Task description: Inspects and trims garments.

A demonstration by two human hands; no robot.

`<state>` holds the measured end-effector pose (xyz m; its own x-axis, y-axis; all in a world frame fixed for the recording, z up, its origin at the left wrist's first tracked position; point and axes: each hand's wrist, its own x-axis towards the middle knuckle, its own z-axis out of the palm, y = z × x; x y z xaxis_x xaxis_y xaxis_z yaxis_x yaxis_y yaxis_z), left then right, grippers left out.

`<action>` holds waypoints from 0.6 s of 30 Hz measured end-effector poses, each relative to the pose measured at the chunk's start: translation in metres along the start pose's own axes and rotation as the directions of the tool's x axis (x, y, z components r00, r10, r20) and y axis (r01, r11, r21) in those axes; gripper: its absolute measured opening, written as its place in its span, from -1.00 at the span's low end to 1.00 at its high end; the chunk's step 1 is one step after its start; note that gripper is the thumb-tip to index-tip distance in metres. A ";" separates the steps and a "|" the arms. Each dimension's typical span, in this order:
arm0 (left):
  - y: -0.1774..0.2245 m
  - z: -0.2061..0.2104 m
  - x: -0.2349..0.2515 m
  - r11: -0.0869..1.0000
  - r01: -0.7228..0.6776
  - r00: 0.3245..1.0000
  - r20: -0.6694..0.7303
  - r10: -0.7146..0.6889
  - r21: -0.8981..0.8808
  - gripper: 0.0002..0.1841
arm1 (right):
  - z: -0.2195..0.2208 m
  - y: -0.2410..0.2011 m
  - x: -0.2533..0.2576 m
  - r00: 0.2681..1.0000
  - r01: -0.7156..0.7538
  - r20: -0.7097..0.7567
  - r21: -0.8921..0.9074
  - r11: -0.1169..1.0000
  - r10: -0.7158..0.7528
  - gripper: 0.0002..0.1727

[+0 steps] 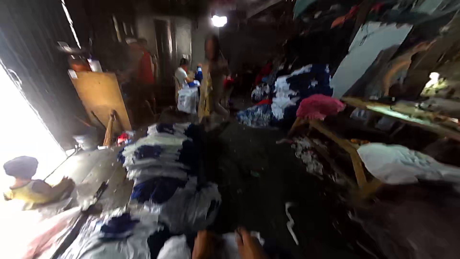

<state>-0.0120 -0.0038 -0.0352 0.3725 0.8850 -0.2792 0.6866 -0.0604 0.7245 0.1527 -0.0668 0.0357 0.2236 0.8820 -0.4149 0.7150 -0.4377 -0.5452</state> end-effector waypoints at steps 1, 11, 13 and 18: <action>0.003 -0.005 -0.001 1.000 0.022 0.999 0.029 -0.021 -0.022 -0.74 | -0.002 -0.001 0.001 0.999 -0.036 0.016 0.004 0.999 0.036 -0.46; -0.004 -0.014 -0.007 0.901 -0.009 0.999 0.044 0.031 -0.435 -0.80 | -0.003 0.002 0.008 0.995 -0.099 -0.030 -0.033 0.995 0.098 -0.63; -0.004 -0.014 -0.007 0.871 -0.029 0.998 0.030 0.051 -0.490 -0.80 | -0.001 0.006 0.009 0.995 -0.073 -0.063 0.023 0.997 0.074 -0.67; -0.006 -0.011 -0.011 0.828 -0.102 0.994 -0.035 0.099 -0.552 -0.82 | 0.001 0.005 0.013 0.999 -0.019 0.041 0.017 1.000 0.018 -0.65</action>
<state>-0.0274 -0.0081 -0.0299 0.4162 0.8905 -0.1838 0.1859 0.1145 0.9759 0.1582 -0.0573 0.0264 0.2089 0.8661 -0.4541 0.6994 -0.4569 -0.5496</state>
